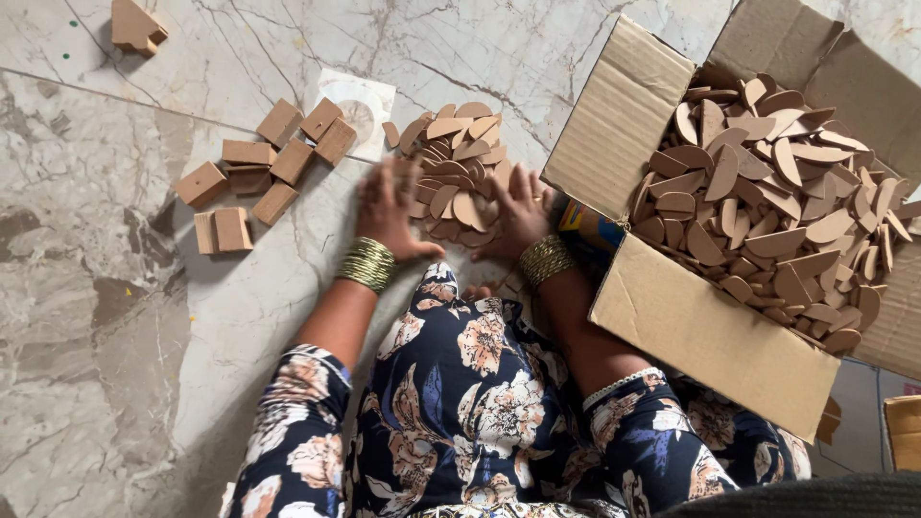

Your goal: The person sits on the floor sorting wooden toy pieces, picking up semicircular pieces one at a time and placing them into an open cardboard box while gathering rectangular blocks into a pile nearby. At the end they press the pieces down and fold the box flaps closed.

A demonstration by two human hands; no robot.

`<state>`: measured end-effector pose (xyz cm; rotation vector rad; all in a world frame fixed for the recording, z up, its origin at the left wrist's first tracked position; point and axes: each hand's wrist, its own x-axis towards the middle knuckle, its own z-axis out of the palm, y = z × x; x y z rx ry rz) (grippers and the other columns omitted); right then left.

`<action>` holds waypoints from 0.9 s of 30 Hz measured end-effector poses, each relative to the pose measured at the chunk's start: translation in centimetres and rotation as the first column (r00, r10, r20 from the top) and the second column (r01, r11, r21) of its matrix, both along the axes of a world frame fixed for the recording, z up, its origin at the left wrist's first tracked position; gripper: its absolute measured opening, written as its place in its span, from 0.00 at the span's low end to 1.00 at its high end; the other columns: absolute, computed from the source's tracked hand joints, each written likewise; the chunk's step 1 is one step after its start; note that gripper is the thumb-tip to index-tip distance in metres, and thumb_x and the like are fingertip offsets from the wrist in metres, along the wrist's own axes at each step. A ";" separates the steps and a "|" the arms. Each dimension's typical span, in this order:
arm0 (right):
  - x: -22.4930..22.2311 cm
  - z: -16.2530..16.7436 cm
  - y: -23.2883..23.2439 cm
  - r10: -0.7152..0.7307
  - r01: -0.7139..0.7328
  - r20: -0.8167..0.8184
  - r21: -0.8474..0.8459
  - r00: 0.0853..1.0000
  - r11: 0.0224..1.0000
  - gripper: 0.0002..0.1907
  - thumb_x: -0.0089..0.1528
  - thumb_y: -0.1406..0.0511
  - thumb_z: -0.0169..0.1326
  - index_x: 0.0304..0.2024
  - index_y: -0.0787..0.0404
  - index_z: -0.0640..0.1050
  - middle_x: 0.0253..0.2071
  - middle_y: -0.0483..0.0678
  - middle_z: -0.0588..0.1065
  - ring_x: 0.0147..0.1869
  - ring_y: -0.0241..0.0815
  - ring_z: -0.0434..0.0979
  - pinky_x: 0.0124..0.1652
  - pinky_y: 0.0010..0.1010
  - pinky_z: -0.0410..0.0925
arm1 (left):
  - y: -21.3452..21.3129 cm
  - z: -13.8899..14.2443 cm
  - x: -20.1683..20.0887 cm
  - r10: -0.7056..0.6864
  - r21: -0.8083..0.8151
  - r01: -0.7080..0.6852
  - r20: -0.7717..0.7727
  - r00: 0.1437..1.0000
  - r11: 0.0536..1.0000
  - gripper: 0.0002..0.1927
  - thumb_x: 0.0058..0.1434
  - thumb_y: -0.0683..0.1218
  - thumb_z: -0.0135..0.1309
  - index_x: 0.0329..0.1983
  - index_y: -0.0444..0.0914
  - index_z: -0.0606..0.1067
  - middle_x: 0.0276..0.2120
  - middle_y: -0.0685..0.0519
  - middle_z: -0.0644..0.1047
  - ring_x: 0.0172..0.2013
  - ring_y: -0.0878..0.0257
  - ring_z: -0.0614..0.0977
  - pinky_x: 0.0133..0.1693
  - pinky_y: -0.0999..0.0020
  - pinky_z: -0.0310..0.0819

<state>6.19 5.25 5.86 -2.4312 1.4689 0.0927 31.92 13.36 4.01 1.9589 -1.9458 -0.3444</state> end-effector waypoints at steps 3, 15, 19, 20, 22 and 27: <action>0.1 -0.6 1.5 0.095 -0.037 0.222 -0.254 0.971 0.967 0.65 0.33 0.36 0.74 0.70 0.44 0.65 0.73 0.66 0.52 0.76 0.69 0.52 0.68 0.63 0.46 | 0.2 -0.4 -2.4 -0.076 -0.145 0.086 0.073 0.994 0.986 0.60 0.41 0.82 0.58 0.73 0.52 0.59 0.71 0.37 0.56 0.69 0.34 0.56 0.65 0.36 0.53; 1.0 -0.2 3.7 -0.001 0.138 0.486 -0.245 0.874 0.960 0.26 0.49 0.62 0.68 0.50 0.55 0.79 0.58 0.55 0.70 0.44 0.51 0.81 0.44 0.42 0.75 | 1.3 -0.2 -3.6 -0.094 -0.244 0.102 0.043 0.995 0.965 0.19 0.51 0.59 0.64 0.38 0.45 0.77 0.55 0.51 0.71 0.48 0.50 0.74 0.46 0.48 0.71; 0.5 -0.1 4.5 0.040 0.124 0.571 -0.244 0.820 0.962 0.21 0.50 0.65 0.67 0.46 0.60 0.80 0.52 0.58 0.72 0.41 0.54 0.80 0.40 0.42 0.75 | 1.2 -1.1 -3.2 -0.148 -0.355 0.159 0.059 0.987 0.921 0.12 0.58 0.53 0.63 0.43 0.46 0.79 0.46 0.54 0.75 0.41 0.53 0.75 0.42 0.52 0.72; 0.2 0.0 4.6 0.043 0.099 0.594 -0.205 0.803 0.974 0.19 0.52 0.67 0.65 0.46 0.60 0.79 0.52 0.58 0.72 0.41 0.52 0.81 0.41 0.40 0.76 | 1.2 -1.3 -3.1 -0.172 -0.371 0.176 0.044 0.984 0.912 0.13 0.57 0.52 0.62 0.44 0.47 0.80 0.43 0.56 0.76 0.39 0.53 0.76 0.40 0.53 0.73; -0.3 0.4 4.6 0.049 0.043 0.642 -0.126 0.765 0.991 0.14 0.56 0.70 0.62 0.45 0.61 0.78 0.51 0.57 0.73 0.41 0.48 0.83 0.43 0.36 0.77 | 1.5 -1.5 -2.7 -0.185 -0.338 0.191 0.050 0.982 0.922 0.13 0.55 0.53 0.63 0.41 0.46 0.80 0.37 0.54 0.77 0.37 0.52 0.77 0.38 0.54 0.74; 0.4 1.3 5.4 -0.009 0.113 0.811 -0.070 0.584 0.991 0.13 0.57 0.72 0.60 0.44 0.61 0.80 0.47 0.54 0.74 0.40 0.44 0.82 0.39 0.32 0.76 | 1.9 -1.1 -2.1 -0.069 -0.475 0.021 -0.085 0.994 0.879 0.07 0.63 0.50 0.59 0.36 0.43 0.80 0.32 0.52 0.80 0.32 0.50 0.80 0.36 0.56 0.78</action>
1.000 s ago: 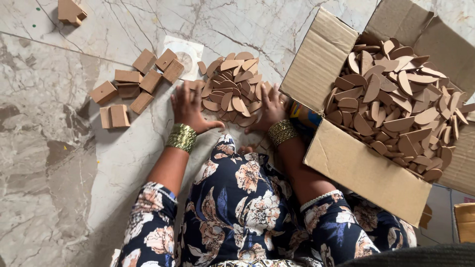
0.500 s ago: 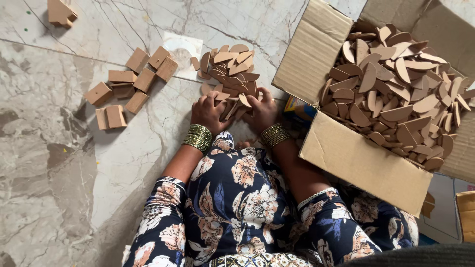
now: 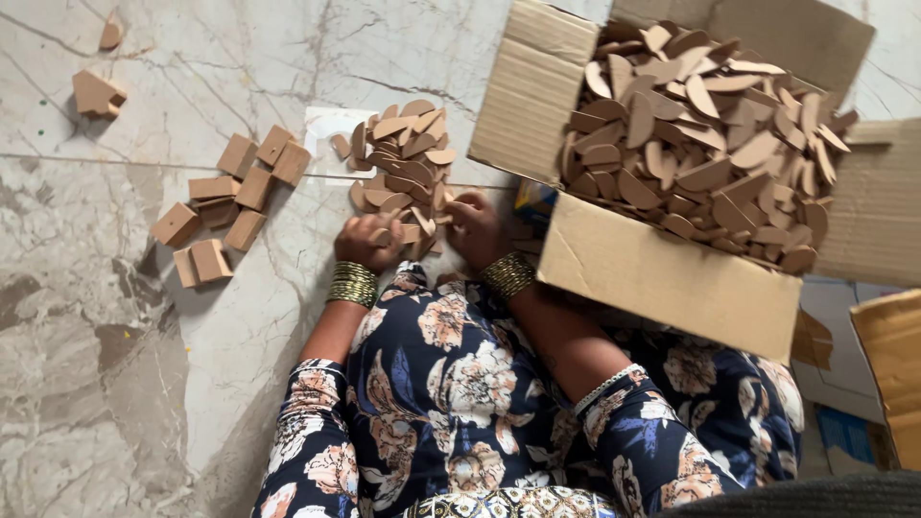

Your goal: The person sits on the floor sorting wooden toy pieces, picking up semicircular pieces one at a time and placing them into an open cardboard box while gathering rectangular blocks into a pile nearby. At the end they press the pieces down and fold the box flaps closed.

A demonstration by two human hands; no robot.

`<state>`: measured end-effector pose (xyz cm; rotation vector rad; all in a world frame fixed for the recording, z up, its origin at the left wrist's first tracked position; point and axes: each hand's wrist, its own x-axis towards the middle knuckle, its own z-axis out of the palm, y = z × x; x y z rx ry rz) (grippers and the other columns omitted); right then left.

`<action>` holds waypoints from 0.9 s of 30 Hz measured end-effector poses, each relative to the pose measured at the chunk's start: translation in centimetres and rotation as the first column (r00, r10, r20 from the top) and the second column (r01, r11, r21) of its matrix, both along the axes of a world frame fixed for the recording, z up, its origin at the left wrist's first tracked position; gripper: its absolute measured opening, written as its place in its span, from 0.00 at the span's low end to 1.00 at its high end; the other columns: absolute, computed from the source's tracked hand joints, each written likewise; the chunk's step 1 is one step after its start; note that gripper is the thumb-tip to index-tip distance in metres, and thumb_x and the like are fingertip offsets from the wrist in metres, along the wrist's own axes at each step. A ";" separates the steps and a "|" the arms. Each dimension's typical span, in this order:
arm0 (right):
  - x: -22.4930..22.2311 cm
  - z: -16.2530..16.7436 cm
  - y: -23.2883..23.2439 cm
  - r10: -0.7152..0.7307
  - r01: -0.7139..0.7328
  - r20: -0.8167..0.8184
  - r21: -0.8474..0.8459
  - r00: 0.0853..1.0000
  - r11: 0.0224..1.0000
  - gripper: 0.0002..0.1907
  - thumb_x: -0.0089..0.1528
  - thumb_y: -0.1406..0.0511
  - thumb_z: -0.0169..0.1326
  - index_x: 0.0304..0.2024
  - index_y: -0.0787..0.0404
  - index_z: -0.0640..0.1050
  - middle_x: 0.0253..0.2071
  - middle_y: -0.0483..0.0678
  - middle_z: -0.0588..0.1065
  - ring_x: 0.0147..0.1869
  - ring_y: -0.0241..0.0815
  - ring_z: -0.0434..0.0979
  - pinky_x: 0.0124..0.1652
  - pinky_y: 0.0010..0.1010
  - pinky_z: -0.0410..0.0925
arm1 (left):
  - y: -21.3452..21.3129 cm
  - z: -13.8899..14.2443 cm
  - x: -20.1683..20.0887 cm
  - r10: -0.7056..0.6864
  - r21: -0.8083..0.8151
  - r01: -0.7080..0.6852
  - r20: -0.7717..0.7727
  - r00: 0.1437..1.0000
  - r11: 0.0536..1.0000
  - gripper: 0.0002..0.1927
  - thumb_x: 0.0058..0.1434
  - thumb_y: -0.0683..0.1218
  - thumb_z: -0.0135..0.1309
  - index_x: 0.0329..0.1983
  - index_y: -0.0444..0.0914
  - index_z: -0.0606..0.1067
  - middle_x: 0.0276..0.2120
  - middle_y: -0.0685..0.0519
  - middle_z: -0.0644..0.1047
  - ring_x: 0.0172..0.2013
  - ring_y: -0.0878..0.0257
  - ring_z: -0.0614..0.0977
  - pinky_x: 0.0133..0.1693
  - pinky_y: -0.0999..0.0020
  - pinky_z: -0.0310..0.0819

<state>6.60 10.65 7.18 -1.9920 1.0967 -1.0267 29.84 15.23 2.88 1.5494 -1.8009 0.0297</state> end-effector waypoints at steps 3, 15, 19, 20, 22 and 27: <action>1.4 0.6 1.2 -0.043 0.047 0.071 -0.048 0.997 0.998 0.11 0.59 0.73 0.62 0.44 0.60 0.80 0.48 0.51 0.74 0.43 0.41 0.81 0.40 0.30 0.76 | -0.2 0.7 0.4 0.058 -0.016 -0.059 -0.073 0.996 0.998 0.09 0.63 0.49 0.58 0.31 0.39 0.79 0.29 0.48 0.80 0.30 0.47 0.81 0.36 0.55 0.79; -1.1 10.3 8.1 0.019 -0.103 0.437 0.170 0.899 0.980 0.15 0.58 0.75 0.64 0.45 0.60 0.77 0.52 0.47 0.71 0.58 0.40 0.75 0.57 0.32 0.73 | 5.5 3.0 1.8 0.244 0.159 -0.187 -0.523 0.817 0.969 0.17 0.68 0.52 0.54 0.31 0.34 0.76 0.22 0.48 0.75 0.25 0.54 0.78 0.32 0.60 0.72; -4.5 12.9 10.8 0.067 -0.147 0.463 0.139 0.884 0.979 0.14 0.59 0.74 0.65 0.46 0.59 0.78 0.53 0.47 0.72 0.57 0.41 0.76 0.57 0.33 0.74 | 6.4 3.1 1.9 0.202 0.108 -0.173 -0.387 0.900 0.979 0.17 0.68 0.52 0.56 0.32 0.34 0.78 0.26 0.46 0.77 0.27 0.53 0.79 0.33 0.58 0.73; -5.9 13.4 11.4 0.028 -0.164 0.493 0.235 0.870 0.958 0.14 0.58 0.74 0.64 0.45 0.58 0.78 0.53 0.47 0.71 0.58 0.40 0.76 0.55 0.33 0.75 | 6.7 3.1 1.9 0.205 0.121 -0.172 -0.370 0.906 0.978 0.17 0.67 0.52 0.57 0.32 0.34 0.78 0.26 0.46 0.77 0.27 0.53 0.80 0.33 0.58 0.73; -9.1 14.2 12.4 -0.060 -0.205 0.543 0.414 0.838 0.887 0.14 0.57 0.73 0.61 0.44 0.57 0.77 0.54 0.46 0.70 0.58 0.38 0.76 0.52 0.34 0.78 | 7.4 3.4 1.8 0.206 0.141 -0.168 -0.331 0.921 0.976 0.16 0.68 0.52 0.56 0.32 0.34 0.78 0.26 0.45 0.78 0.28 0.53 0.80 0.33 0.58 0.73; -17.6 14.8 14.0 -0.011 -0.076 0.520 0.145 0.854 0.987 0.19 0.58 0.78 0.63 0.49 0.59 0.76 0.57 0.50 0.70 0.58 0.40 0.77 0.57 0.31 0.74 | 10.3 3.9 2.4 0.214 0.162 -0.176 -0.267 0.939 0.971 0.16 0.69 0.51 0.56 0.33 0.34 0.79 0.27 0.45 0.78 0.29 0.53 0.80 0.35 0.58 0.74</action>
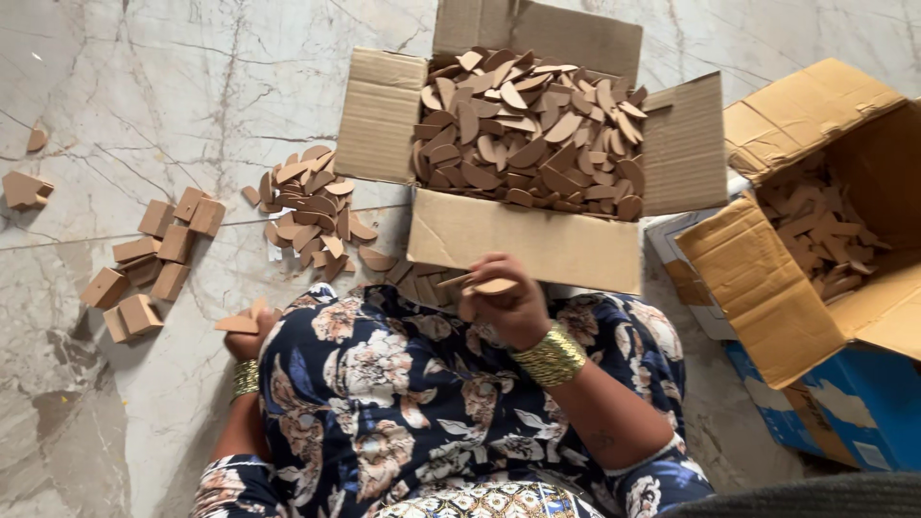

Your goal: The person sits on the floor sorting wooden toy pieces, picking up semicircular pieces one at a time and placing them into an open cardboard box while gathering rectangular blocks into a pile nearby. At the end they press the pieces down and fold the box flaps closed.

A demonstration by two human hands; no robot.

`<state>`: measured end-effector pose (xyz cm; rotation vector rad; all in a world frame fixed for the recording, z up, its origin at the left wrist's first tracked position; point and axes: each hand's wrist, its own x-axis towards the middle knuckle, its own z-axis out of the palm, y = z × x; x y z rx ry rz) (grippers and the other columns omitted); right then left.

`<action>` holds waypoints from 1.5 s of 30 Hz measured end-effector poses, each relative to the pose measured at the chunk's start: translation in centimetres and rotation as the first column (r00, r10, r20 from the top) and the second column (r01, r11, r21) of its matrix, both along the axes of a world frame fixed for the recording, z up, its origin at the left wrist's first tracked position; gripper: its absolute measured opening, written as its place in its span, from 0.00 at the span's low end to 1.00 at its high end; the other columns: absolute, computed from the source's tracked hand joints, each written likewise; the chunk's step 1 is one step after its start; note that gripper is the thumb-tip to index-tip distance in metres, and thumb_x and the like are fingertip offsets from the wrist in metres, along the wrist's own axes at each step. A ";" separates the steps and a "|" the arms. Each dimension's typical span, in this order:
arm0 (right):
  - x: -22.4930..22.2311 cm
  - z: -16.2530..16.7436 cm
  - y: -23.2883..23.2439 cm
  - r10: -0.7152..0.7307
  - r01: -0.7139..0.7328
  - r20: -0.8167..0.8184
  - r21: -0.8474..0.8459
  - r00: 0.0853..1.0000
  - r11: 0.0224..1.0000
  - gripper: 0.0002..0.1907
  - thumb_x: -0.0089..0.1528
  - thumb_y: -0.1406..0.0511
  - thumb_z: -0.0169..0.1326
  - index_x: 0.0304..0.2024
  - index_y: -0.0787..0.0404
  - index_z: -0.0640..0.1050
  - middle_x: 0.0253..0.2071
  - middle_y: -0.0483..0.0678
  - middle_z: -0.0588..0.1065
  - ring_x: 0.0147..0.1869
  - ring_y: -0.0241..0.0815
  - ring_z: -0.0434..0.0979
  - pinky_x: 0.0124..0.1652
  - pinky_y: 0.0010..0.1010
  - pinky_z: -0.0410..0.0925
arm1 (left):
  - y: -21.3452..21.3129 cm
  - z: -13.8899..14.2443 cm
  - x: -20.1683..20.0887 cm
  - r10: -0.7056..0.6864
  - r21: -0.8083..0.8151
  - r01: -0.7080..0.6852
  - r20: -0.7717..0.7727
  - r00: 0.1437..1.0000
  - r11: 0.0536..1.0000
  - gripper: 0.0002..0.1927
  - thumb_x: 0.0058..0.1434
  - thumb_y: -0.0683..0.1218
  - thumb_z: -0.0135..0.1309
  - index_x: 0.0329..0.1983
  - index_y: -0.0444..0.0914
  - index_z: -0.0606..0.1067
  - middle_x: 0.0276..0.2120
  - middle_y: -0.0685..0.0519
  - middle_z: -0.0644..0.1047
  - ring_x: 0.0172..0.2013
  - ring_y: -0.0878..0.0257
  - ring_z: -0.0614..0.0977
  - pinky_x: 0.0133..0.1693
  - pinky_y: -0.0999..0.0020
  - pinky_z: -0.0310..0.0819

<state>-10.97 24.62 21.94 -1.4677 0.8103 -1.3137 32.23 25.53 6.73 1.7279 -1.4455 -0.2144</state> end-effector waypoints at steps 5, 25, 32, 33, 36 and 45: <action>-5.3 -0.8 -0.9 -0.096 0.093 0.206 0.027 0.974 0.995 0.19 0.60 0.80 0.58 0.51 0.61 0.75 0.58 0.50 0.69 0.56 0.40 0.78 0.54 0.30 0.75 | -1.8 3.1 1.0 0.039 -0.138 -0.029 0.069 0.997 0.990 0.16 0.70 0.51 0.55 0.33 0.34 0.79 0.29 0.44 0.78 0.30 0.52 0.80 0.36 0.59 0.75; -11.7 -6.3 -9.1 -0.325 0.280 0.267 0.193 0.907 0.940 0.16 0.60 0.76 0.62 0.48 0.59 0.76 0.40 0.42 0.78 0.40 0.29 0.77 0.41 0.20 0.72 | -27.5 22.1 -31.9 -0.456 0.419 0.337 0.227 0.861 0.844 0.37 0.52 0.66 0.60 0.59 0.42 0.73 0.55 0.41 0.74 0.56 0.47 0.76 0.57 0.47 0.69; -11.1 -5.6 -8.8 -0.294 0.249 0.226 0.207 0.929 0.946 0.16 0.59 0.76 0.62 0.48 0.60 0.77 0.40 0.41 0.78 0.41 0.29 0.77 0.40 0.20 0.72 | -26.4 18.6 -34.2 -0.532 0.414 0.367 0.419 0.736 0.833 0.40 0.57 0.75 0.45 0.73 0.62 0.62 0.76 0.48 0.52 0.72 0.37 0.44 0.67 0.33 0.35; -11.0 -5.7 -8.7 -0.298 0.261 0.206 0.190 0.932 0.947 0.16 0.59 0.76 0.62 0.48 0.61 0.77 0.40 0.41 0.77 0.41 0.28 0.77 0.40 0.20 0.71 | -26.4 17.8 -34.1 -0.521 0.401 0.362 0.425 0.740 0.842 0.39 0.58 0.75 0.44 0.72 0.61 0.62 0.76 0.48 0.53 0.73 0.37 0.44 0.67 0.33 0.34; -11.0 -5.9 -8.5 -0.285 0.241 0.226 0.204 0.932 0.949 0.17 0.59 0.77 0.62 0.49 0.61 0.76 0.39 0.41 0.77 0.39 0.28 0.76 0.39 0.20 0.70 | -25.9 16.0 -34.0 -0.490 0.344 0.364 0.434 0.756 0.866 0.39 0.60 0.75 0.43 0.72 0.59 0.63 0.74 0.46 0.55 0.74 0.37 0.45 0.70 0.35 0.33; -11.0 -3.6 -8.5 -0.352 0.283 0.286 0.257 0.891 0.924 0.16 0.59 0.76 0.61 0.47 0.59 0.76 0.41 0.44 0.78 0.41 0.33 0.79 0.40 0.23 0.74 | -25.7 16.0 -34.0 -0.475 0.312 0.363 0.475 0.741 0.878 0.39 0.60 0.74 0.44 0.72 0.57 0.64 0.74 0.45 0.57 0.74 0.35 0.46 0.70 0.36 0.33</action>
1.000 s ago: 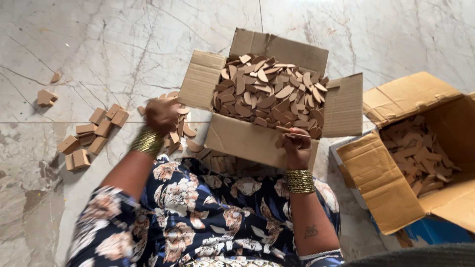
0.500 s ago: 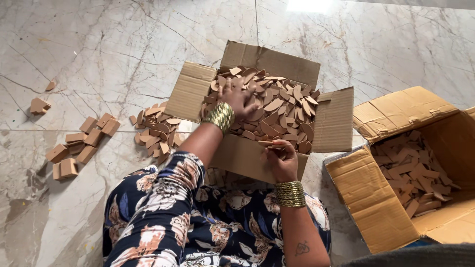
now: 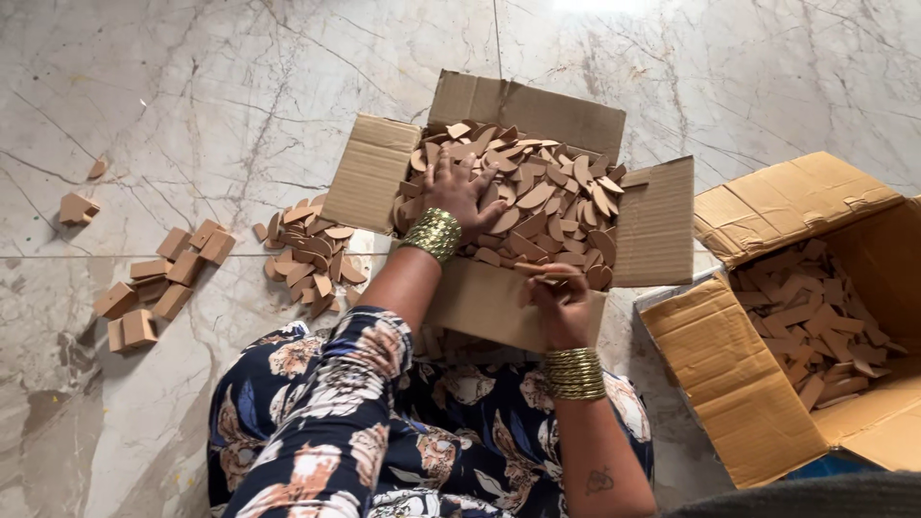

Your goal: The person sits on the floor sorting wooden toy pieces, picking up semicircular pieces one at a time and placing them into an open cardboard box while gathering rectangular blocks into a pile nearby. At the end they press the pieces down and fold the box flaps closed.

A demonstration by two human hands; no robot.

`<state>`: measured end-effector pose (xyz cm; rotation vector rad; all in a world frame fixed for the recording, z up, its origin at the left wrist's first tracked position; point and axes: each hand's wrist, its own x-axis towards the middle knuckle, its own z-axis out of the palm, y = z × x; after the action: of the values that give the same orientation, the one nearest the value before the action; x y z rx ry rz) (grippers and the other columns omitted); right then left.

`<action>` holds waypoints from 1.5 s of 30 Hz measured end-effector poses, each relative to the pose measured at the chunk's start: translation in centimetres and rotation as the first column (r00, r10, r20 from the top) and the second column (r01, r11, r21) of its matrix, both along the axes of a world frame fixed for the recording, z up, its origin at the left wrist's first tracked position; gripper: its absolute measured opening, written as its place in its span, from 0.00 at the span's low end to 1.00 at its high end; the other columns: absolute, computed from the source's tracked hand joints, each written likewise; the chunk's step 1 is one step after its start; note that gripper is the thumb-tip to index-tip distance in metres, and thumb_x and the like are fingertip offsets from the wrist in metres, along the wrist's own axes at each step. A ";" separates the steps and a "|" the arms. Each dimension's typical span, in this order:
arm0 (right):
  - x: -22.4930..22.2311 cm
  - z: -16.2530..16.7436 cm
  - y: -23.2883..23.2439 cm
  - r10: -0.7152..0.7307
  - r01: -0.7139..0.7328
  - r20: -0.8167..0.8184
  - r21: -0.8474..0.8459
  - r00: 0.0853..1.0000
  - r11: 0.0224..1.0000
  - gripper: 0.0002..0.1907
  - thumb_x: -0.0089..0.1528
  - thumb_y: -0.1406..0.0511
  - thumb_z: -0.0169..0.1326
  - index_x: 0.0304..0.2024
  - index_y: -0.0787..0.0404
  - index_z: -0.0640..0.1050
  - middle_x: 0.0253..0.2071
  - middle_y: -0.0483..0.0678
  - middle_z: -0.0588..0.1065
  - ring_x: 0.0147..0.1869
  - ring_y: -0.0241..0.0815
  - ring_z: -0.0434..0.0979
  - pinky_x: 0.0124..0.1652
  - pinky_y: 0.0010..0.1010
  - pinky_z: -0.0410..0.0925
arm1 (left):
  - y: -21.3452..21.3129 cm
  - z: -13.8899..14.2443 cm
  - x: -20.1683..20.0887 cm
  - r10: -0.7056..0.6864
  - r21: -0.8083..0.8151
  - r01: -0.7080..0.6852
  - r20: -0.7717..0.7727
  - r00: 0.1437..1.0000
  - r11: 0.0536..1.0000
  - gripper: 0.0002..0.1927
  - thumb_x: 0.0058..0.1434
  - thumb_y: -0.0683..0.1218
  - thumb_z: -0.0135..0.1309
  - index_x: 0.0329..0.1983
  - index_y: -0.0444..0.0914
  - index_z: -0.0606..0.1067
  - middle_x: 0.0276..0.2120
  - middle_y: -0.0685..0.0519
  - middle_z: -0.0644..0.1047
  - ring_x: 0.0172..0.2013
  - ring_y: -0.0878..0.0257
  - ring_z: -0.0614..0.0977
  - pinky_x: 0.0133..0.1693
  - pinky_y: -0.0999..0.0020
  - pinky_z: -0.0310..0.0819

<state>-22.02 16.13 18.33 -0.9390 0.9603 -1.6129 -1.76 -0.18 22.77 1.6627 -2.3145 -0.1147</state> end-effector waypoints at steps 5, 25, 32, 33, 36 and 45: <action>-0.7 4.4 -3.6 -0.005 0.007 0.006 -0.227 1.000 0.974 0.14 0.60 0.77 0.62 0.46 0.61 0.76 0.42 0.45 0.77 0.42 0.36 0.78 0.35 0.25 0.73 | -1.2 -0.5 -0.6 0.007 0.024 -0.007 0.014 1.000 1.000 0.41 0.56 0.76 0.43 0.71 0.59 0.63 0.73 0.46 0.56 0.73 0.34 0.45 0.68 0.32 0.33; 1.4 10.9 -19.2 0.047 -0.092 -0.999 0.044 0.026 0.995 0.22 0.68 0.55 0.50 0.62 0.56 0.75 0.68 0.55 0.68 0.62 0.53 0.76 0.60 0.42 0.68 | -0.4 -0.7 -0.9 0.003 0.054 0.001 -0.070 0.998 0.999 0.48 0.56 0.82 0.41 0.76 0.58 0.58 0.76 0.45 0.48 0.75 0.36 0.43 0.70 0.30 0.29; 5.7 10.4 -24.0 0.028 -0.236 -0.999 0.038 -0.046 0.971 0.31 0.67 0.50 0.47 0.68 0.58 0.68 0.72 0.59 0.60 0.70 0.58 0.63 0.65 0.48 0.55 | 0.0 -1.7 -1.2 0.007 -0.133 -0.019 -0.094 0.996 0.991 0.53 0.56 0.80 0.41 0.76 0.45 0.57 0.73 0.38 0.54 0.72 0.33 0.44 0.68 0.29 0.29; 6.2 10.4 -24.7 0.027 -0.237 -0.998 0.040 -0.061 0.971 0.33 0.67 0.48 0.47 0.69 0.59 0.66 0.71 0.60 0.58 0.70 0.59 0.61 0.65 0.49 0.52 | 0.1 -1.7 -1.2 0.019 -0.176 -0.034 -0.089 0.996 0.984 0.53 0.55 0.81 0.42 0.74 0.44 0.58 0.72 0.37 0.54 0.72 0.34 0.44 0.67 0.30 0.29; 6.9 10.4 -25.5 0.202 -0.237 -0.969 0.232 -0.141 0.943 0.28 0.66 0.50 0.41 0.65 0.50 0.71 0.71 0.47 0.65 0.72 0.46 0.66 0.68 0.49 0.50 | 0.6 -1.2 -0.9 0.026 -0.147 -0.048 -0.148 0.989 0.988 0.52 0.54 0.80 0.45 0.71 0.43 0.61 0.72 0.39 0.53 0.73 0.34 0.46 0.69 0.29 0.31; 6.5 9.8 -27.0 0.129 -0.500 -0.991 0.095 0.034 0.861 0.25 0.70 0.54 0.38 0.64 0.53 0.75 0.63 0.49 0.74 0.70 0.49 0.68 0.70 0.47 0.48 | 2.1 0.4 -0.3 -0.030 -0.292 -0.072 -0.331 0.943 0.954 0.47 0.53 0.74 0.54 0.69 0.44 0.64 0.72 0.38 0.52 0.72 0.30 0.48 0.68 0.29 0.39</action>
<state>-15.55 -10.88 28.17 -2.4554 1.2040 -0.4493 -2.07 1.94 23.20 1.3950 -1.9496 -0.0320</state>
